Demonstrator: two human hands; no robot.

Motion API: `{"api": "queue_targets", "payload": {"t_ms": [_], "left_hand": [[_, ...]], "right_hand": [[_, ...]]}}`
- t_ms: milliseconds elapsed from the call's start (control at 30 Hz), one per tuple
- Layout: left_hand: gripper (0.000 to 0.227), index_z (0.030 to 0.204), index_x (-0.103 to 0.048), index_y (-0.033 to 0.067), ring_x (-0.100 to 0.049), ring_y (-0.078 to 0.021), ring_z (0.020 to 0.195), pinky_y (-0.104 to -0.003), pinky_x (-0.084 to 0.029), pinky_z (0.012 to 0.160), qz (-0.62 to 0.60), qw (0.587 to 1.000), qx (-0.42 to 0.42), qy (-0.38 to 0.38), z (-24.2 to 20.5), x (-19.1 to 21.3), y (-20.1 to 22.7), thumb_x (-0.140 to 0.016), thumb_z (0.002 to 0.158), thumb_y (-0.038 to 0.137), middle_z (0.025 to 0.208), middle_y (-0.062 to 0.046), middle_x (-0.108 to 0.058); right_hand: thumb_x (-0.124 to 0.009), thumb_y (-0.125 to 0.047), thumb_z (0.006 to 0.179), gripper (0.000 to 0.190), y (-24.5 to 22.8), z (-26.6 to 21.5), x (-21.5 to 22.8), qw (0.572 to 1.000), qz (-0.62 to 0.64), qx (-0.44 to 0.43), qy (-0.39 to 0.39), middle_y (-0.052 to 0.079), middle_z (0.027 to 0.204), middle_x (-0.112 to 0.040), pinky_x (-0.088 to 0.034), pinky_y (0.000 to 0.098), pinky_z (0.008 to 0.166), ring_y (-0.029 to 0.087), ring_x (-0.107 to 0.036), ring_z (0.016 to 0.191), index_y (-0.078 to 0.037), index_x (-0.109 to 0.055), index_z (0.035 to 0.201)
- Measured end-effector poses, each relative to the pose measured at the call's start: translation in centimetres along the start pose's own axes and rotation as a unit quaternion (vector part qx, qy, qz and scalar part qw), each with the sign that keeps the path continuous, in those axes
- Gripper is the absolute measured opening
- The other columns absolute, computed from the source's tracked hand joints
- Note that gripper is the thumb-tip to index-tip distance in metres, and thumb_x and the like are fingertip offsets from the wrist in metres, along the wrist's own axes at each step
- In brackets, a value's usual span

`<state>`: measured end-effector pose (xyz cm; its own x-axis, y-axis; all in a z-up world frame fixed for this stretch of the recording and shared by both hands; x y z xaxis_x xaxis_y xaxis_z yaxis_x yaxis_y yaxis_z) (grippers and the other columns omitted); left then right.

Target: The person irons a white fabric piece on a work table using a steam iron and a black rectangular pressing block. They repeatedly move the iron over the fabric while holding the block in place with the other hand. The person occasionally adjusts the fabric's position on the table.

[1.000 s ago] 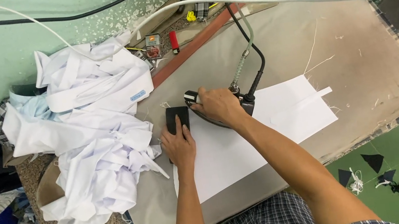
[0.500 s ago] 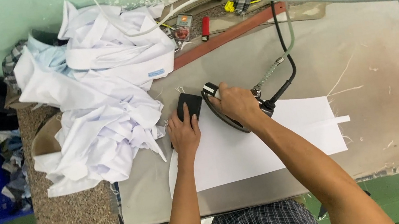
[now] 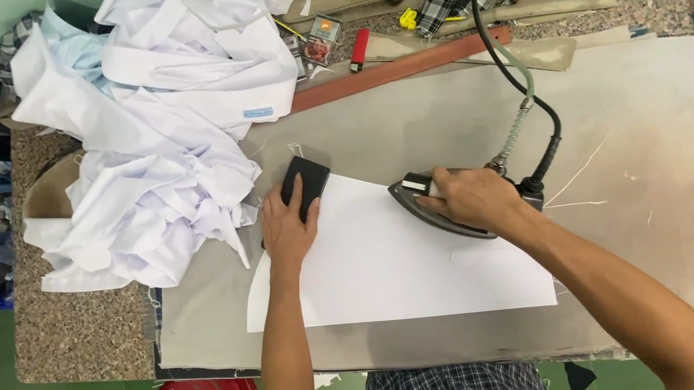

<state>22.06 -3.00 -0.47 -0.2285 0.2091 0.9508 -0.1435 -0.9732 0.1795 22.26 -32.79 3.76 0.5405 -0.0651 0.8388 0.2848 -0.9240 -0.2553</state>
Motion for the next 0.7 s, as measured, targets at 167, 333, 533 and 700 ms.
{"api": "queue_targets", "payload": {"t_ms": [167, 333, 533, 700], "left_hand": [[0.053, 0.147, -0.058, 0.0259, -0.056, -0.027, 0.108, -0.04, -0.048, 0.09, 0.014, 1.0, -0.012, 0.0, 0.1, 0.2, 0.4, -0.056, 0.101, 0.053, 0.124, -0.012, -0.055], [0.054, 0.147, -0.057, 0.0248, -0.058, -0.0289, 0.108, -0.042, -0.049, 0.089, 0.011, 1.0, -0.01, -0.007, 0.2, 0.3, 0.4, -0.058, 0.101, 0.052, 0.123, -0.013, -0.056], [0.054, 0.147, -0.056, 0.0253, -0.057, -0.0294, 0.111, -0.043, -0.049, 0.091, 0.009, 1.0, -0.002, -0.021, 0.2, 0.2, 0.3, -0.056, 0.101, 0.053, 0.125, -0.013, -0.055], [0.057, 0.148, -0.055, 0.0259, -0.058, -0.0297, 0.112, -0.043, -0.049, 0.091, 0.007, 1.0, -0.002, -0.024, 0.2, 0.4, 0.4, -0.057, 0.099, 0.055, 0.126, -0.014, -0.056]], "right_hand": [[-0.048, -0.059, 0.1, 0.053, 4.5, -4.5, 0.6, 0.999, -0.014, -0.034, -0.034, 0.021, 0.092, -0.078, -0.06, 0.0423, 0.085, 0.033, -0.078, 0.094, -0.01, -0.058, 0.119], [-0.057, -0.062, 0.093, 0.053, 8.0, -7.0, 0.3, 0.996, -0.06, -0.062, -0.039, 0.014, 0.088, -0.08, -0.061, 0.0373, 0.082, 0.028, -0.08, 0.088, -0.016, -0.06, 0.118], [-0.061, -0.058, 0.091, 0.048, 8.8, -7.8, 0.3, 0.995, -0.07, -0.066, -0.022, 0.01, 0.087, -0.081, -0.062, 0.0352, 0.081, 0.024, -0.08, 0.086, -0.018, -0.061, 0.118], [-0.06, -0.06, 0.092, 0.047, 8.9, -7.7, 0.0, 0.995, -0.07, -0.068, -0.031, 0.007, 0.085, -0.08, -0.061, 0.0335, 0.08, 0.022, -0.08, 0.085, -0.02, -0.062, 0.116]]}}
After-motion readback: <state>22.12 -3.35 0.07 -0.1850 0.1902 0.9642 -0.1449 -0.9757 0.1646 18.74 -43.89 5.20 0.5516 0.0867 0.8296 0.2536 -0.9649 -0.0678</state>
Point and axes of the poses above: each hand's wrist, its own z-axis towards the middle knuckle, its own x-axis out of the back of the hand, y = z × x, the point moved 10 cm from there along z, towards the middle knuckle
